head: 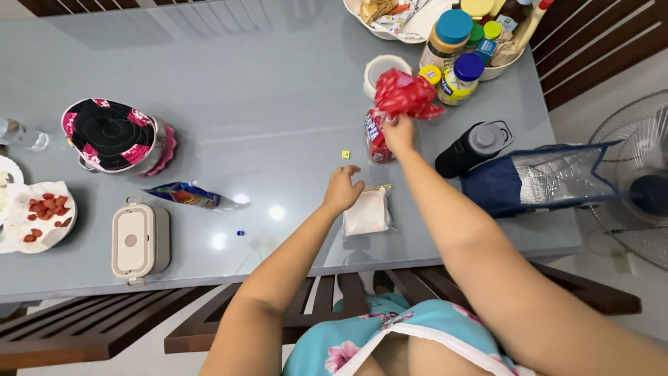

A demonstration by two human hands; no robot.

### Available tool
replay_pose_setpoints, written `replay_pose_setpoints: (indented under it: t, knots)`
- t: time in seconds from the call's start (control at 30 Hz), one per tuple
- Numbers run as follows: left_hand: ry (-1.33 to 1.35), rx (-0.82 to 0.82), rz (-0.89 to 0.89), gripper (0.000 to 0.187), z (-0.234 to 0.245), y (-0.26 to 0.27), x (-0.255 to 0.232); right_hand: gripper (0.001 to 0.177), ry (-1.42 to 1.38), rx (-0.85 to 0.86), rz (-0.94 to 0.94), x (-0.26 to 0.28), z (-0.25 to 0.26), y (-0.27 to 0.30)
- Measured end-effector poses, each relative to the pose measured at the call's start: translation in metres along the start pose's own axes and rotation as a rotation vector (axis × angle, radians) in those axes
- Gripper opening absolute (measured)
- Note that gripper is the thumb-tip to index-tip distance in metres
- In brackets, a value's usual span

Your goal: Preparing a lunch box with bread and snacks at a dining table.

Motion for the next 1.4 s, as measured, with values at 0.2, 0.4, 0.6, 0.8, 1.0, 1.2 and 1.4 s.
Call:
replay_pose_setpoints:
  t: [0.2, 0.4, 0.6, 0.8, 1.0, 1.2, 1.4]
  knots:
    - [0.128, -0.304, -0.308, 0.119, 0.057, -0.015, -0.108, 0.042, -0.539, 0.125, 0.43, 0.094, 0.079, 0.057]
    - [0.115, -0.355, 0.002, 0.043, 0.066, -0.046, -0.116, 0.052, -0.55, 0.414, 0.589, 0.143, 0.117, 0.105]
    - [0.454, -0.38, -0.286, 0.033, 0.092, -0.002, -0.142, 0.087, 0.097, 0.625, 0.693, 0.131, 0.101, 0.155]
    - [0.066, -0.234, -0.35, 0.039, 0.108, 0.044, -0.212, 0.093, -0.112, 0.605, 0.999, 0.212, 0.13, 0.212]
    - [-0.477, -0.252, -0.419, 0.021, 0.102, 0.056, -0.222, 0.065, 0.614, 0.415, 1.037, 0.172, 0.069, 0.186]
    - [-0.53, -0.135, -0.525, 0.021, 0.12, 0.075, -0.196, 0.047, 0.326, 0.43, 1.003, 0.195, 0.051, 0.211]
    - [-0.019, -0.349, -0.344, 0.142, 0.201, 0.132, -0.149, 0.031, -0.135, 0.277, 0.589, 0.141, -0.02, 0.164]
Point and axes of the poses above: each hand's wrist, its own y-axis away from the middle knuckle, its own z-axis out of the back of the hand, x = y × z, the point moved 9 cm from there along -y, towards the middle knuckle, and after that the axes turned 1 degree about x, right-handed, at the moved point
